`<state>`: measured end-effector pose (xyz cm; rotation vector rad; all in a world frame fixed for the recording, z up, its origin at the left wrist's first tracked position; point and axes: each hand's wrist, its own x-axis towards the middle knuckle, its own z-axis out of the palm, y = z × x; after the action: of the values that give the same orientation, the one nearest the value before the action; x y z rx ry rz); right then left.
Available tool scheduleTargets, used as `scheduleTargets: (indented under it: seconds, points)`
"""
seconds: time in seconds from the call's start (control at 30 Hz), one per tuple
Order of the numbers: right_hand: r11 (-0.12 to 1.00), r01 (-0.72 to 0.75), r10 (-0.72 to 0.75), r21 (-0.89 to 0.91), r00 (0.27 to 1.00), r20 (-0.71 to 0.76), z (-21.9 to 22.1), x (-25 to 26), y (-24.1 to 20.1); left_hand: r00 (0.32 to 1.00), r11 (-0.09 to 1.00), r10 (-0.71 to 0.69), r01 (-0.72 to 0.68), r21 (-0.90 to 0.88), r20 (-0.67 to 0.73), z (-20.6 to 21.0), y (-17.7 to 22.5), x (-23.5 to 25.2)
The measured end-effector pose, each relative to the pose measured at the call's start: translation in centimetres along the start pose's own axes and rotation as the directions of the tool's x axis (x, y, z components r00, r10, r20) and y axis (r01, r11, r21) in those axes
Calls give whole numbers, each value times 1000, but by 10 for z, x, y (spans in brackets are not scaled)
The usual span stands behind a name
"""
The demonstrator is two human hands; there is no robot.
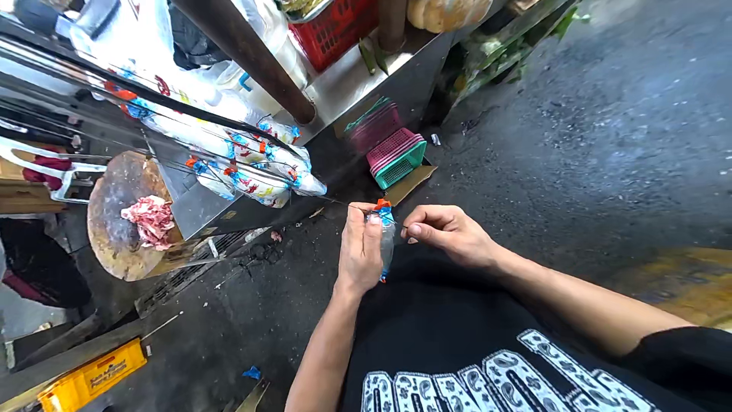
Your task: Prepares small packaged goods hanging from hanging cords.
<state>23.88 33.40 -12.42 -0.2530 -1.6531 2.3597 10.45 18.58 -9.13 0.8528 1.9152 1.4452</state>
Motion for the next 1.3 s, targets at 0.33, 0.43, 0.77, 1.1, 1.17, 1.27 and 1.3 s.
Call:
scheduleTargets:
  seconds: [0.33,0.43,0.77,1.1,1.17,1.27,1.3]
  points:
    - [989,-142,145,51,988,-49,-17,-3,5,969,971,239,-239,-5,54,13,-2,2]
    - [986,-168,168,9,984,-50,-21,-2,5,947,947,321,-321,-5,13,15,-4,4]
    - [982,-137,131,-127,990,-52,-32,3,4,929,932,361,-357,60,-82,14,-2,7]
    - [567,386,-332,-728,916,226,-22,63,-43,951,898,272,-306,317,147,-1,19,16]
    - [426,534,-449,-730,825,342,-8,71,-65,957,859,280,-283,426,71,0,24,18]
    - [328,641,-542,-694,729,418,11,64,-72,973,889,228,-195,414,-32,-2,27,19]
    - [316,644,-554,-697,722,416,13,59,-68,982,917,182,-151,369,-52,-3,27,19]
